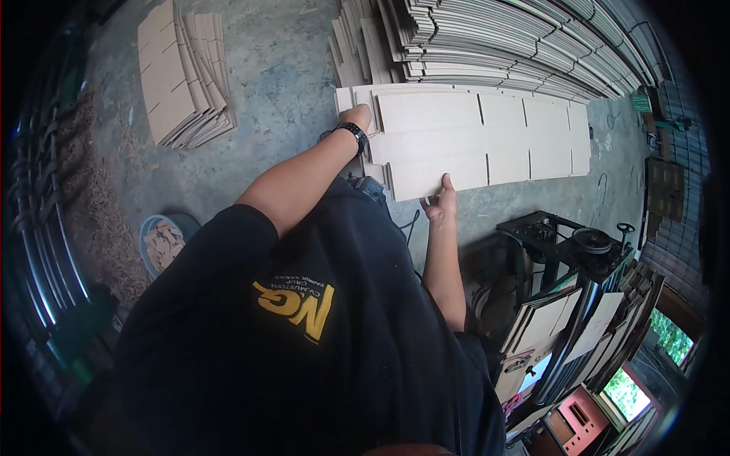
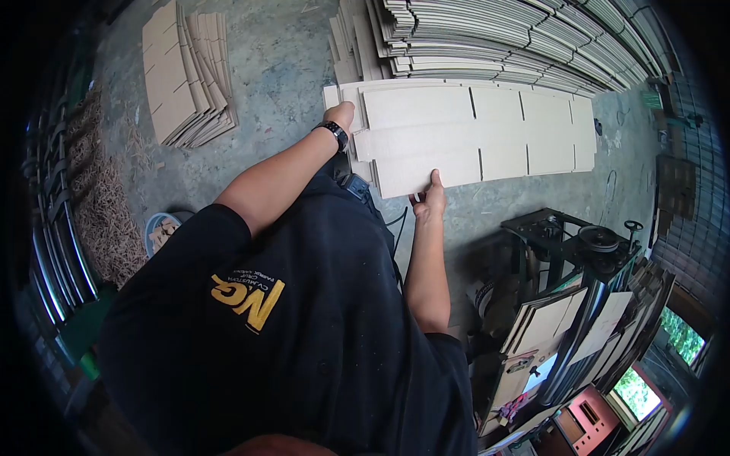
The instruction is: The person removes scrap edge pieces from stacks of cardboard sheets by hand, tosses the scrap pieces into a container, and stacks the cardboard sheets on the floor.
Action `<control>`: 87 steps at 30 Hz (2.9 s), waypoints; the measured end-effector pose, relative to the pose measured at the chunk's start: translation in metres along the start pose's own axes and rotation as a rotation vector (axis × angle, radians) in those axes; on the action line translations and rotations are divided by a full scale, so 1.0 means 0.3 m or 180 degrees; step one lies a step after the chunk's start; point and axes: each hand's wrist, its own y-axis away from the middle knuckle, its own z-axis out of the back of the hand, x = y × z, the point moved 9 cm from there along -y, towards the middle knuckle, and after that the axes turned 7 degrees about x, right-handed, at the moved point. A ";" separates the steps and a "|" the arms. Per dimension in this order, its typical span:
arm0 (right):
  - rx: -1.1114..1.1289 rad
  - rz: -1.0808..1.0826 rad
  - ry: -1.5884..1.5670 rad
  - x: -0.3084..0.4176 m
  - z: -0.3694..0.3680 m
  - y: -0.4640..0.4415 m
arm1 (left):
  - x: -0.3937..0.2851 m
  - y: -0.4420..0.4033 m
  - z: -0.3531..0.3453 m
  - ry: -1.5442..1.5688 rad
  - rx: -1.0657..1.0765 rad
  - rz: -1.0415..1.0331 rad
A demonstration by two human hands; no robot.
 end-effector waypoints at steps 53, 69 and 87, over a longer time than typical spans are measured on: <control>0.0617 0.0090 0.0456 -0.042 -0.169 0.088 | 0.006 -0.210 0.167 -0.0803 0.0380 -0.0555; 0.1439 0.4069 0.5017 0.295 -1.104 0.195 | -0.047 -0.310 0.071 0.0130 0.0367 -0.0583; 0.1862 0.1269 0.7644 0.105 -1.292 -0.095 | 0.099 -0.257 0.174 0.1913 -0.0744 0.0978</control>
